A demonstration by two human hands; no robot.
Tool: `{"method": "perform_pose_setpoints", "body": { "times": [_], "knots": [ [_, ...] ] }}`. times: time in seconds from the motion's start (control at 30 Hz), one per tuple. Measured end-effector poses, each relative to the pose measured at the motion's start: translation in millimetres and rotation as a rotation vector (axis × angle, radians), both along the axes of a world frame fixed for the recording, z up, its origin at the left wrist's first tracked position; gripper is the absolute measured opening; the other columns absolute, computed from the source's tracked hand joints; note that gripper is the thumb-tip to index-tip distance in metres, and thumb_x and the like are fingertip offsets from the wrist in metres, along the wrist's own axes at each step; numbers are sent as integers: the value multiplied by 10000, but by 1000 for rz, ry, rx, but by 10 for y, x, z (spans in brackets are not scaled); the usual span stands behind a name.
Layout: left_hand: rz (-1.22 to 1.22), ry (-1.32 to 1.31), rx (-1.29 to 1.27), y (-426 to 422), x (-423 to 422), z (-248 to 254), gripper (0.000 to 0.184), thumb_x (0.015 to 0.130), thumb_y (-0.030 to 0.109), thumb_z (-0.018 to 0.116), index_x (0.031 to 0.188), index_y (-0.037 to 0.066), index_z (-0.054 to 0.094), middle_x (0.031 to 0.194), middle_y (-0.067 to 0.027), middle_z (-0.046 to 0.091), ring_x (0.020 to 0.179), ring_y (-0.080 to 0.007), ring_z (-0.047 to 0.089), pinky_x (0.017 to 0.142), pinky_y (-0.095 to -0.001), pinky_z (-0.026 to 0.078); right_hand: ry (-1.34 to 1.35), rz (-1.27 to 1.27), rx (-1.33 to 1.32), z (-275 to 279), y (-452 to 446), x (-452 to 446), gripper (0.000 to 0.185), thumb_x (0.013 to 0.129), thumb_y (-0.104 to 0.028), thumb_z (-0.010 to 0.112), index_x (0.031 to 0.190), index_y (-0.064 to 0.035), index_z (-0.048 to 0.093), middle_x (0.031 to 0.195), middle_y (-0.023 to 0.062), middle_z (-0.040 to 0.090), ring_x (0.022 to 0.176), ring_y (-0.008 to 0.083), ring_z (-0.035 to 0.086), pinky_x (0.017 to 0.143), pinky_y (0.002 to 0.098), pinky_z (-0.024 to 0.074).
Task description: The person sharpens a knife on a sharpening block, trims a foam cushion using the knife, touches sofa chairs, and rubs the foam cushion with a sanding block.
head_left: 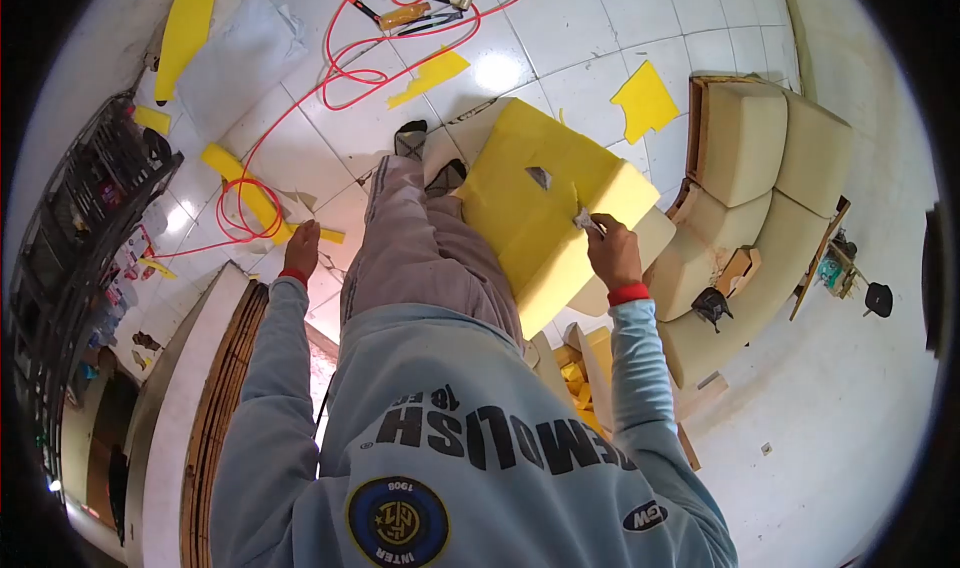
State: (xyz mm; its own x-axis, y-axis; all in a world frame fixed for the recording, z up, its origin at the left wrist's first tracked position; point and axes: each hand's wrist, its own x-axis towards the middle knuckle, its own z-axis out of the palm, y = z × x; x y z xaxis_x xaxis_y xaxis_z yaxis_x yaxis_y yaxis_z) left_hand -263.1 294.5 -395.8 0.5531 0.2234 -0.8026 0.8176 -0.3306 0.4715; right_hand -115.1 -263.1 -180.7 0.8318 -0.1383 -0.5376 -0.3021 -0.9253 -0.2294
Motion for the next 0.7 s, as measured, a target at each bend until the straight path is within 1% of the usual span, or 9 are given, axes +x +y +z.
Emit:
{"method": "perform_pose_setpoints", "body": {
  "times": [0.13, 0.17, 0.2, 0.3, 0.4, 0.5, 0.57, 0.63, 0.7],
  "knots": [
    [104, 11, -66, -79, 171, 249, 516, 989, 390, 513, 1295, -25, 535, 1273, -193, 602, 1213, -266, 560, 1024, -334, 421, 37, -9, 69, 845, 47, 82, 192, 876, -144, 623, 1001, -14, 691, 830, 246, 672, 772, 397, 673, 674, 441, 544],
    [-4, -34, 2, 5, 86, 152, 509, 991, 384, 508, 1298, -21, 534, 1273, -192, 602, 1206, -270, 563, 1022, -342, 423, 15, -32, 92, 1026, 64, 62, 193, 881, -147, 620, 1005, -19, 692, 835, 246, 672, 772, 395, 674, 677, 442, 544],
    [-3, -24, 27, 67, -16, 54, 507, 992, 383, 506, 1298, -21, 535, 1270, -193, 603, 1200, -273, 567, 1017, -346, 428, -9, -56, 112, 1132, 61, 42, 193, 885, -151, 617, 1008, -24, 694, 840, 247, 672, 773, 393, 675, 680, 443, 544],
    [-19, -7, 93, 105, -148, -204, 501, 992, 377, 499, 1297, -18, 537, 1255, -193, 612, 1172, -287, 584, 999, -363, 443, 9, -5, 33, 747, 45, 32, 191, 888, -154, 615, 1009, -31, 696, 849, 250, 670, 772, 397, 673, 678, 447, 543],
    [-59, 8, 33, -9, -13, -33, 504, 993, 381, 497, 1300, -17, 536, 1262, -191, 609, 1175, -288, 584, 1003, -360, 440, -56, 25, 33, -70, 40, -79, 190, 885, -156, 619, 1009, -32, 695, 838, 250, 667, 768, 398, 670, 681, 455, 541],
    [-37, -15, 25, -39, 139, 162, 504, 994, 382, 495, 1296, -18, 538, 1253, -194, 613, 1166, -283, 588, 1000, -355, 443, 92, -19, 13, 427, 112, 10, 214, 879, -146, 644, 1029, 1, 688, 876, 246, 684, 810, 371, 692, 693, 396, 552],
    [-21, -14, 34, -26, 122, 172, 501, 993, 381, 497, 1295, -16, 539, 1249, -192, 615, 1167, -280, 587, 1002, -352, 441, 16, 19, 74, 995, 55, -43, 210, 879, -141, 640, 1029, -2, 689, 879, 249, 683, 816, 373, 692, 699, 399, 553],
    [-12, -9, 62, 90, 14, 63, 494, 992, 378, 502, 1295, -11, 543, 1245, -188, 619, 1168, -276, 585, 1006, -349, 439, -10, 4, 82, 1181, 50, -60, 197, 876, -141, 638, 1017, -14, 692, 865, 248, 680, 811, 388, 682, 704, 421, 549],
    [-14, 20, 56, 133, -69, -82, 496, 992, 378, 504, 1301, -8, 539, 1254, -182, 615, 1176, -271, 580, 1012, -348, 433, -34, -45, 76, 1052, 77, -63, 172, 870, -139, 633, 988, -31, 696, 831, 244, 674, 793, 419, 661, 709, 464, 541]
  ]
}}
